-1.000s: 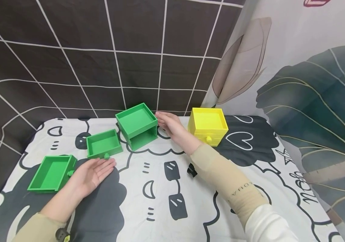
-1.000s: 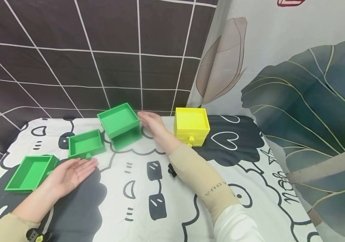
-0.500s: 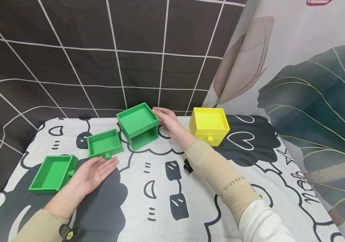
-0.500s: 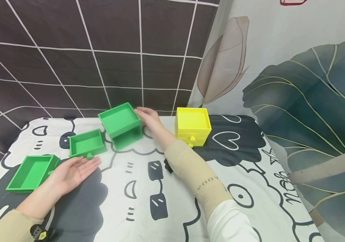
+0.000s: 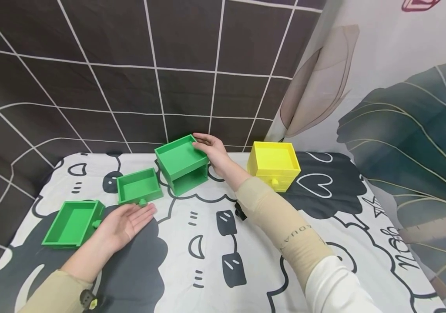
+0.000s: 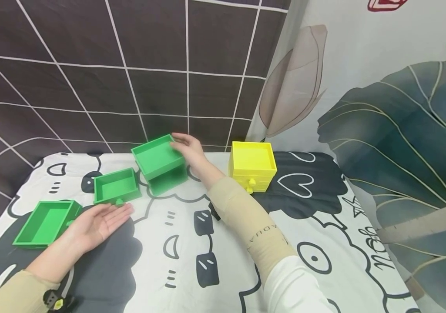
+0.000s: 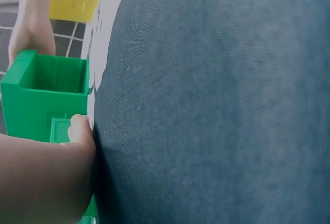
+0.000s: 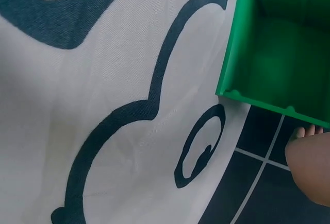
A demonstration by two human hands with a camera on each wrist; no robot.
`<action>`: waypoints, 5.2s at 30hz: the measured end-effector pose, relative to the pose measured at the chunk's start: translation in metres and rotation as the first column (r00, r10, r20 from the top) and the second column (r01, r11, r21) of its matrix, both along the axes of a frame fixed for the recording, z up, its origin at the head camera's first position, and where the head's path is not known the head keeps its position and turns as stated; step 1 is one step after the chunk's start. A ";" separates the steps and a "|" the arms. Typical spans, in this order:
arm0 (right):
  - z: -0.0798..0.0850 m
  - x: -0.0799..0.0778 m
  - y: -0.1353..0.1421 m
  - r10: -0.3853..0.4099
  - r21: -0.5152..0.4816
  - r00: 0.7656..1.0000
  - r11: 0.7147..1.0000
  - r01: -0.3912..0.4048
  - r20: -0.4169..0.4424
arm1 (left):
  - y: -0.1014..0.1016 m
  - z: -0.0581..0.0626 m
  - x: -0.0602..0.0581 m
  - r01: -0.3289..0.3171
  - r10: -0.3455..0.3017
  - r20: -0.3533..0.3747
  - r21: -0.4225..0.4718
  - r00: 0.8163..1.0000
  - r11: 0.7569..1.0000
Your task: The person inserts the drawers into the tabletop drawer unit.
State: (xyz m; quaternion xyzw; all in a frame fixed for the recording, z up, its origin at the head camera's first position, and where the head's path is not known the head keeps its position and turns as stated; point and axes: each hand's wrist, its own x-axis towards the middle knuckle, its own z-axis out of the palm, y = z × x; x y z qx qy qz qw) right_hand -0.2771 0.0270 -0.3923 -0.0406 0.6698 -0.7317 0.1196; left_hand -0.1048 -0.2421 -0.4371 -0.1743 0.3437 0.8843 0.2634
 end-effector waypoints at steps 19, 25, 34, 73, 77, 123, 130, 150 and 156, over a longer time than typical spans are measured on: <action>-0.006 -0.001 0.002 0.020 -0.019 1.000 1.000 -0.019 0.015 | 0.003 0.001 0.001 -0.019 0.019 0.015 -0.012 1.000 1.000; -0.006 0.001 0.002 0.002 -0.011 1.000 1.000 -0.002 -0.003 | 0.005 0.001 0.001 -0.009 0.008 -0.019 -0.046 1.000 0.999; -0.006 0.008 0.004 -0.019 -0.019 1.000 1.000 0.019 0.000 | 0.006 0.003 0.002 -0.033 0.033 0.002 -0.074 0.999 0.997; -0.016 0.040 0.023 -0.065 -0.031 0.997 0.998 0.063 -0.048 | 0.007 0.004 0.003 -0.125 0.146 0.151 -0.137 0.978 0.983; -0.016 0.042 0.023 -0.075 -0.062 0.997 0.995 0.073 -0.030 | 0.009 0.003 0.008 -0.114 0.134 0.142 -0.140 0.981 0.983; -0.030 0.046 0.018 -0.145 -0.071 0.981 0.988 0.137 -0.128 | 0.079 0.017 0.065 -0.031 0.034 0.008 -0.242 0.999 0.970; -0.030 0.046 0.017 -0.157 -0.063 0.978 0.987 0.150 -0.138 | 0.091 0.017 0.061 -0.032 0.029 -0.014 -0.237 0.999 0.971; -0.032 0.046 0.016 -0.156 -0.051 0.974 0.987 0.149 -0.162 | 0.113 0.017 0.044 -0.029 0.021 -0.040 -0.220 0.999 0.975; -0.033 0.047 0.016 -0.167 -0.058 0.972 0.985 0.160 -0.164 | 0.117 0.017 0.041 -0.030 0.022 -0.040 -0.219 0.999 0.975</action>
